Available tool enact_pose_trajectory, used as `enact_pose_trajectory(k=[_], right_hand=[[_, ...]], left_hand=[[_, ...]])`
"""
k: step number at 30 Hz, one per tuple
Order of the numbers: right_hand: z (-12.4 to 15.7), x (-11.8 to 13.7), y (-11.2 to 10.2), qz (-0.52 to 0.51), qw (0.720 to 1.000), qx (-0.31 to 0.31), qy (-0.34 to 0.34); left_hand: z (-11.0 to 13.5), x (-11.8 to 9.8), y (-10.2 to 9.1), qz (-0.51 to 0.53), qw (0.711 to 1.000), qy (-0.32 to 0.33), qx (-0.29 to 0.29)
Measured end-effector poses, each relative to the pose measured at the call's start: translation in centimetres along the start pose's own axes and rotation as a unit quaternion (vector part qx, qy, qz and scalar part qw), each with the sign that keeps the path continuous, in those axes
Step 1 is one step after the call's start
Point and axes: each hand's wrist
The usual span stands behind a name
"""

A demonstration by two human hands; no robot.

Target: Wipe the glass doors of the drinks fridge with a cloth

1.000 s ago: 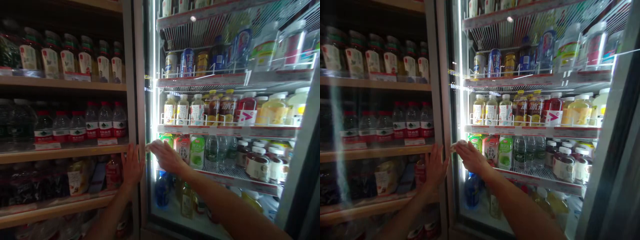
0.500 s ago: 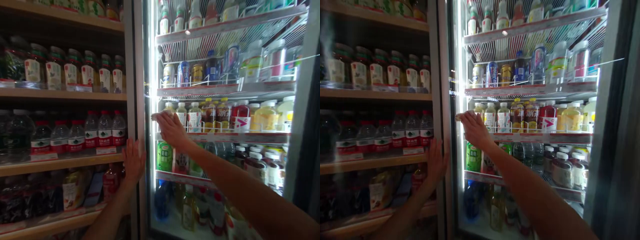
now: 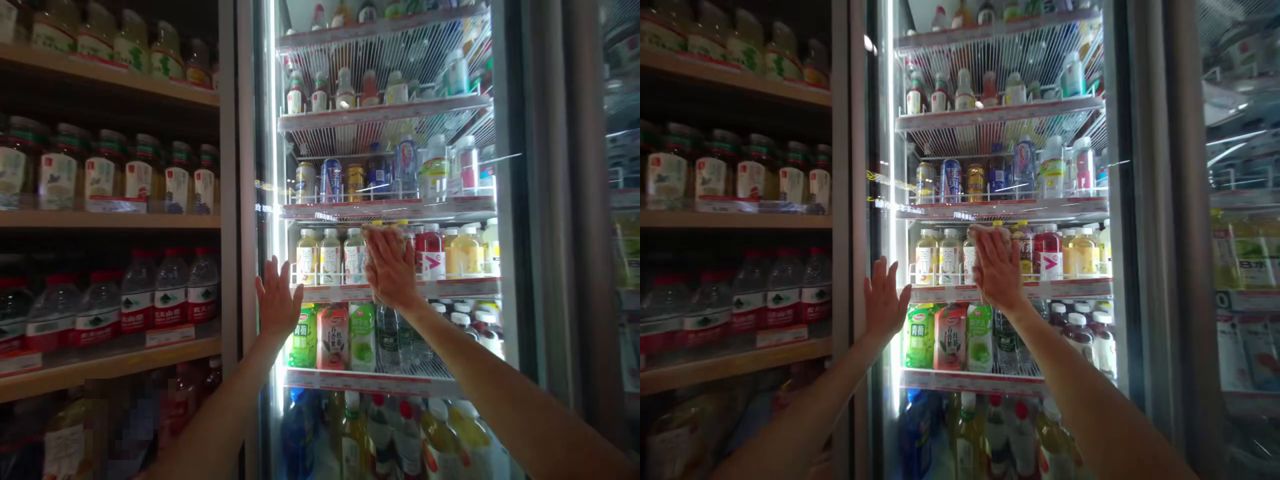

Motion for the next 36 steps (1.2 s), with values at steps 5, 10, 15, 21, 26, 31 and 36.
enact_pose_trajectory(k=[5,10,15,21,26,31,36], right_hand=[[2.4,-1.0,-1.3,0.02,1.0,0.021,0.004],[4.0,-7.2,-3.9,0.067,0.997,0.017,0.035],[6.1,-13.5,-6.5,0.12,0.947,-0.119,0.275],[7.2,-8.0,-4.6,0.066,0.998,0.013,0.011],[6.4,-11.7,-5.9,0.086,0.994,-0.033,0.063],[3.1,-12.8,-5.4,0.096,0.972,-0.098,0.192],[1.5,-5.9,-3.0,0.053,0.998,0.032,-0.03]], left_hand=[[-0.1,-3.4,0.8,-0.013,0.999,0.047,-0.014],[-0.3,-4.8,1.5,-0.03,0.998,0.047,-0.023],[-0.3,-4.9,1.9,-0.027,0.998,0.043,-0.032],[-0.4,-5.1,1.6,-0.024,0.998,0.044,-0.036],[-0.4,-5.1,1.4,-0.035,0.998,0.044,-0.028],[-0.2,-5.4,1.7,-0.035,0.998,0.032,-0.03],[-0.6,-5.0,1.0,-0.038,0.999,0.035,-0.005]])
Point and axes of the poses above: each hand's wrist, its own z-axis away from the middle knuckle, its own y-axis out of the palm, x = y × z, and after that the axes turned 8 degrees about -z, right-handed
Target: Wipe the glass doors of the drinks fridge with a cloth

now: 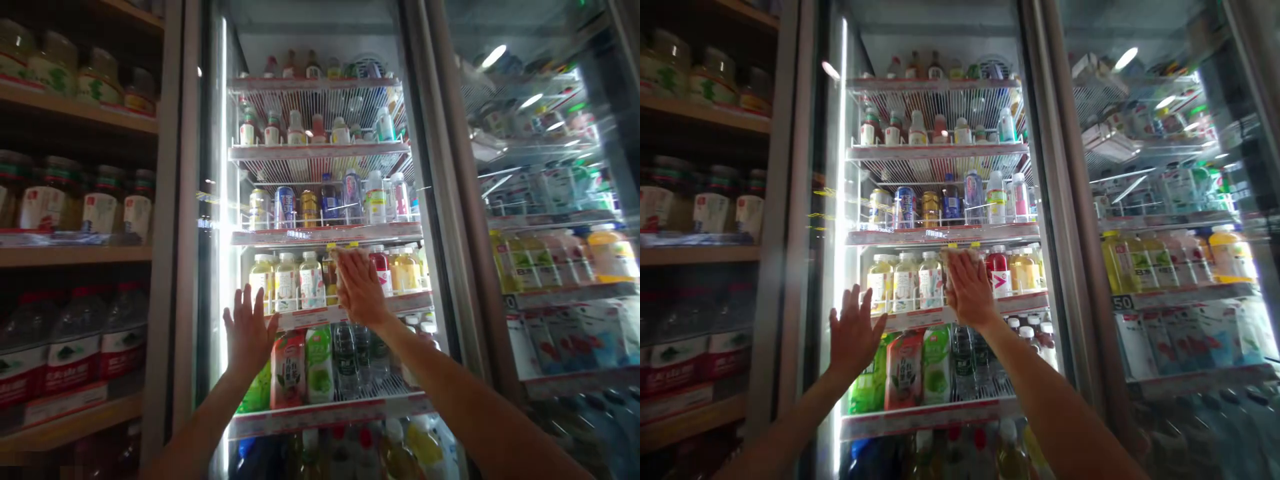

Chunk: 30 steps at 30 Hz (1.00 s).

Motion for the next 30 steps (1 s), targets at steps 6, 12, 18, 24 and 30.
enact_pose_trajectory(k=[6,12,18,24,30], right_hand=[[-0.3,-5.5,-1.6,0.024,0.978,-0.092,0.184],[-2.9,-1.3,-0.3,0.007,0.992,-0.039,0.118],[-2.7,1.4,0.1,-0.014,1.0,0.012,-0.008],[-4.8,-1.4,0.1,0.019,0.979,-0.096,0.176],[-5.7,3.3,1.3,-0.016,1.0,-0.012,-0.015]], left_hand=[[-2.1,1.4,-1.0,-0.011,0.999,-0.036,0.028],[-2.9,1.4,-1.2,-0.004,0.998,-0.046,0.035],[-4.2,2.8,-2.0,-0.011,0.999,-0.029,0.036],[-6.5,3.8,-2.0,-0.012,0.999,-0.021,0.04],[-6.3,3.0,-1.1,-0.009,1.0,-0.004,0.023]])
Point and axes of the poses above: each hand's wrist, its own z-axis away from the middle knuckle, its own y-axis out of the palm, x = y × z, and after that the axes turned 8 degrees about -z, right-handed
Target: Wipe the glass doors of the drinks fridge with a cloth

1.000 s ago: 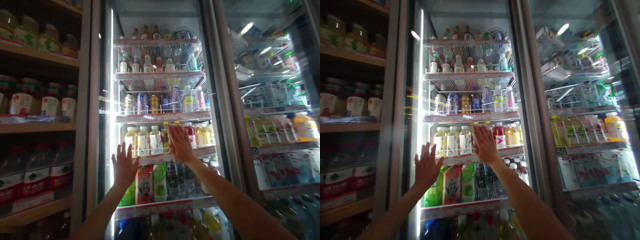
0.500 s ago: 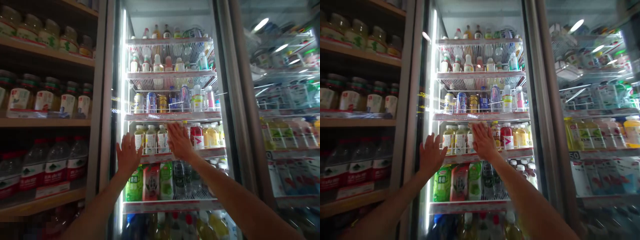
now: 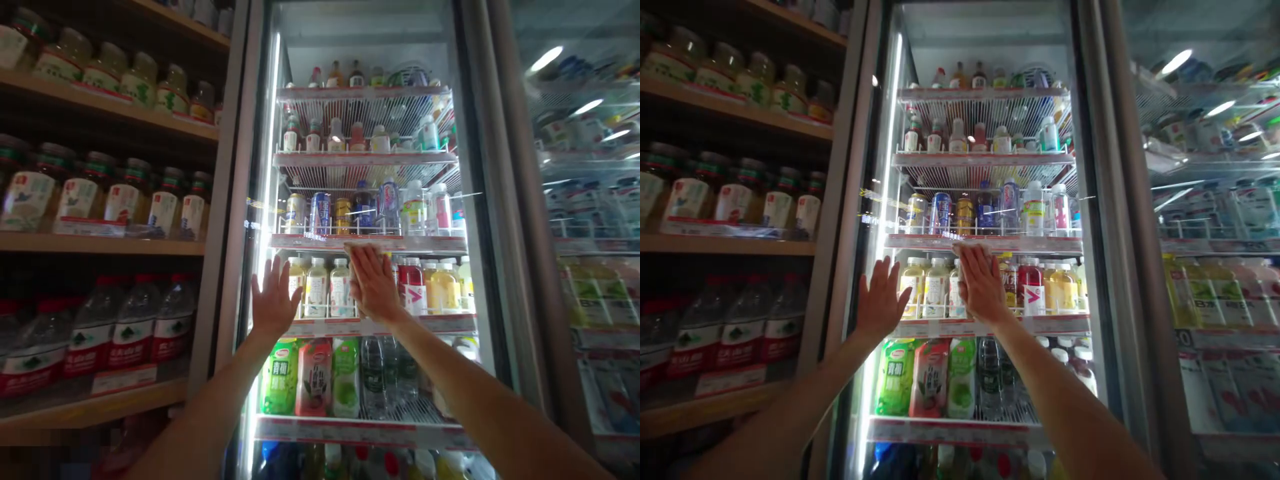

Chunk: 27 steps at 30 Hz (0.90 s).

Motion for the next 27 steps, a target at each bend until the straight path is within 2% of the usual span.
enact_pose_trajectory(k=[2,4,6,7,9,11,13,14,17,19,21,24,27], right_hand=[[-0.5,-1.2,-0.3,0.013,0.999,-0.021,0.026],[-1.3,-2.7,-0.5,0.024,0.993,-0.061,0.096],[-2.1,-2.7,-0.3,0.021,0.984,-0.089,0.15],[-2.4,-2.1,0.0,0.014,0.984,-0.093,0.154],[-2.6,0.3,0.8,-0.009,0.993,-0.065,0.101],[-2.4,2.5,1.3,-0.038,0.999,-0.016,0.0],[-2.4,3.1,1.4,-0.051,0.997,0.009,-0.058],[-2.6,2.5,1.2,-0.048,0.998,0.002,-0.045],[-4.4,-0.3,0.5,-0.023,0.993,-0.064,0.096],[-6.1,-1.1,0.6,-0.022,0.984,-0.091,0.152],[-7.3,0.4,1.3,-0.041,0.988,-0.079,0.125],[-7.9,5.7,3.1,-0.084,0.996,-0.025,0.013],[-7.9,10.2,4.5,-0.123,0.987,0.015,-0.103]], left_hand=[[-0.1,0.3,0.1,0.002,1.0,0.006,-0.017],[-0.6,0.7,0.2,0.003,1.0,0.007,-0.03],[-1.3,1.2,0.2,0.0,0.999,0.001,-0.038],[-1.7,1.4,0.3,-0.003,0.999,-0.003,-0.039],[-2.2,1.7,0.5,-0.004,0.999,-0.007,-0.039],[-2.4,1.8,0.7,-0.001,0.999,-0.011,-0.043],[-2.4,1.8,0.9,0.001,0.999,-0.01,-0.049],[-2.3,1.9,1.0,0.001,0.999,-0.006,-0.05],[-2.0,2.4,0.9,-0.006,0.999,0.009,-0.048],[-2.0,3.2,0.7,-0.015,0.999,0.016,-0.049],[-2.1,4.2,0.5,-0.018,0.998,0.017,-0.052],[-2.5,6.0,0.1,-0.01,0.998,-0.015,-0.06],[-3.1,7.6,-0.4,-0.004,0.995,-0.068,-0.067]])
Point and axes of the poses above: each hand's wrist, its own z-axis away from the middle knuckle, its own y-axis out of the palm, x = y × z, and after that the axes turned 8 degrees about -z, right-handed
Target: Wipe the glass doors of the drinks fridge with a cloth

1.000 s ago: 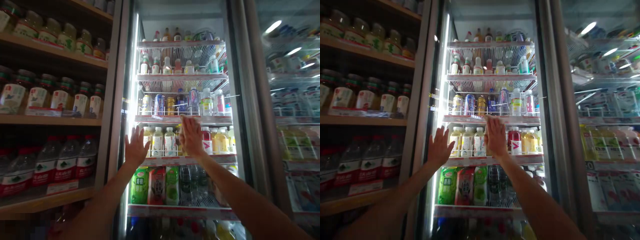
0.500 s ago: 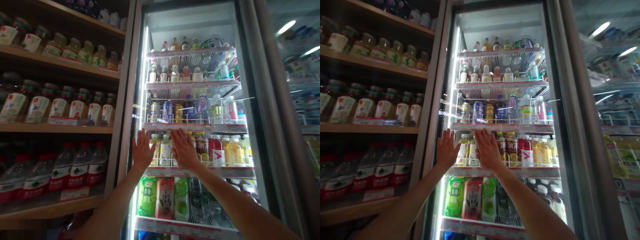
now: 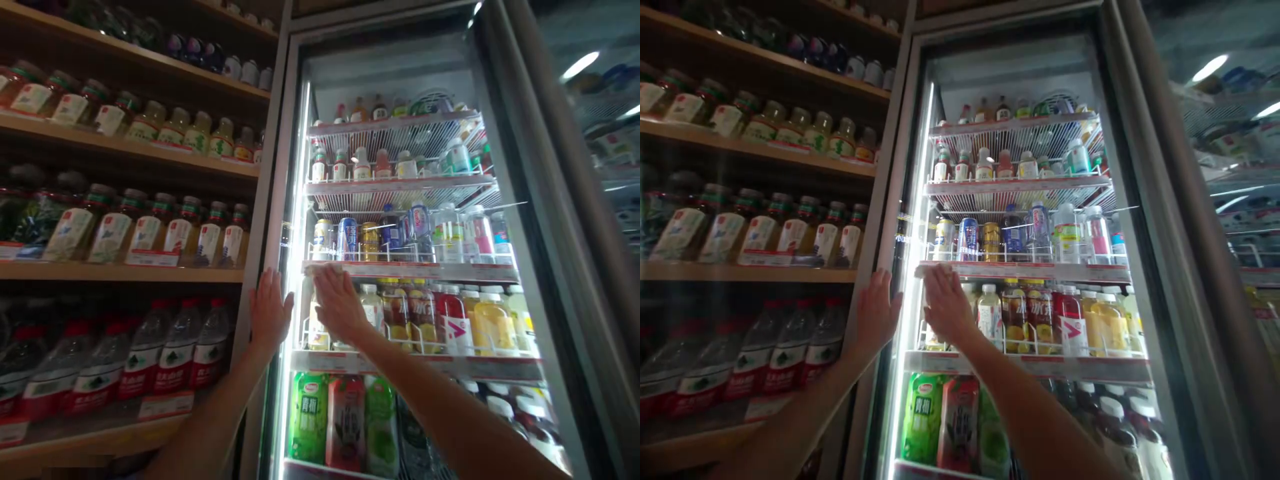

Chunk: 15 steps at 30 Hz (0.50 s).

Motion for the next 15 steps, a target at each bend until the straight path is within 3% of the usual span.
enact_pose_trajectory(k=[3,8,13,15], right_hand=[[-1.5,0.4,0.4,-0.02,1.0,0.007,-0.021],[-6.0,-0.5,0.4,-0.021,0.994,-0.043,0.102],[-8.5,2.1,2.4,-0.053,0.998,0.006,-0.034],[-8.9,1.4,1.9,-0.044,0.999,0.006,-0.024]], left_hand=[[-0.7,1.4,-0.5,0.0,1.0,0.007,-0.003],[-2.1,3.0,-1.6,0.002,0.999,0.023,-0.046],[-3.5,3.1,-2.3,0.014,0.997,0.02,-0.076],[-3.9,2.6,-2.2,0.016,0.997,0.027,-0.077]])
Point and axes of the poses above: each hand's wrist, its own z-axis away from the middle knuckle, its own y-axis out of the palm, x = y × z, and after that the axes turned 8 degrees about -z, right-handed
